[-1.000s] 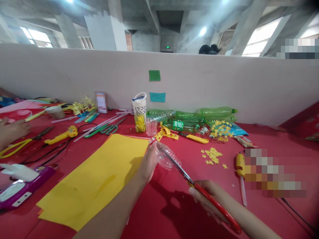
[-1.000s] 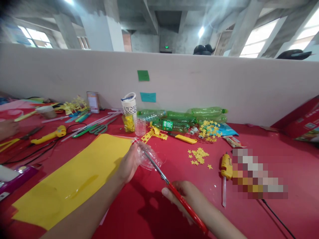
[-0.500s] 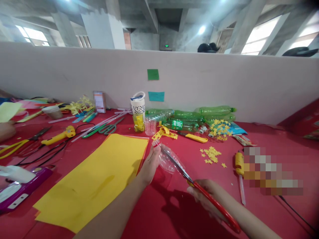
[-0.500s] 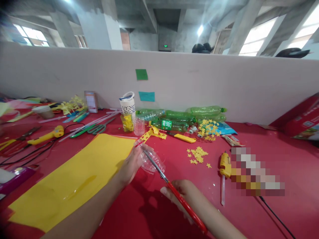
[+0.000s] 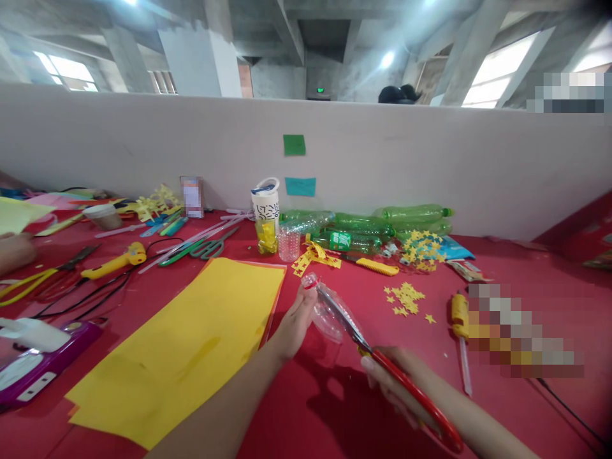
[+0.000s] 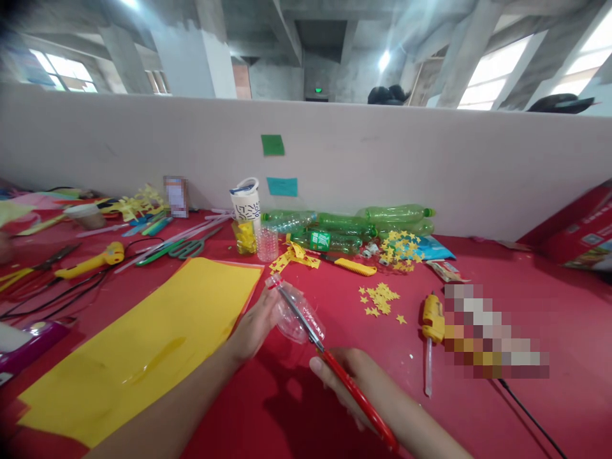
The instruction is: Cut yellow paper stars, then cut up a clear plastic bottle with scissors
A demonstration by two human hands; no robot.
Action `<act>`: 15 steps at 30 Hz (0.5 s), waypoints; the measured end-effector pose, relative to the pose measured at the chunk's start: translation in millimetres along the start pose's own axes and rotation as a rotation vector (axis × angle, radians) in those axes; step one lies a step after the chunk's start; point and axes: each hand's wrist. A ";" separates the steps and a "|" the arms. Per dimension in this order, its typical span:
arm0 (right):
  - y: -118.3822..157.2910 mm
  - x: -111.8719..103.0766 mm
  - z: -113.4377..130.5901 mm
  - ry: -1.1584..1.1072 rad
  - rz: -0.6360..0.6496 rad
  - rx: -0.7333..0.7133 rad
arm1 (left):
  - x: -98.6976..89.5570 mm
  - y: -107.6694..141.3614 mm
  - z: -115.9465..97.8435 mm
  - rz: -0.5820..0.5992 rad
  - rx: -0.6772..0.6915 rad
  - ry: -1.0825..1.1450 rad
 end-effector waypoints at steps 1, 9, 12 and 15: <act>0.0 -0.2 0.5 -0.014 -0.002 0.023 | 1.0 0.5 1.1 0.004 -0.014 0.006; -0.1 0.8 13.2 0.004 -0.028 0.151 | 5.8 1.7 0.4 -0.003 -0.046 0.009; 0.1 1.5 16.0 0.031 -0.067 0.186 | 5.8 1.9 0.1 0.000 -0.036 -0.011; 0.0 1.0 15.4 0.032 -0.080 0.160 | 4.1 1.3 0.0 0.006 -0.003 -0.013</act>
Point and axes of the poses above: each hand's wrist, its own y-axis away from the middle knuckle, its own x-axis out of the palm, z = x × y, and after that the axes turned 8 degrees about -x, right-handed
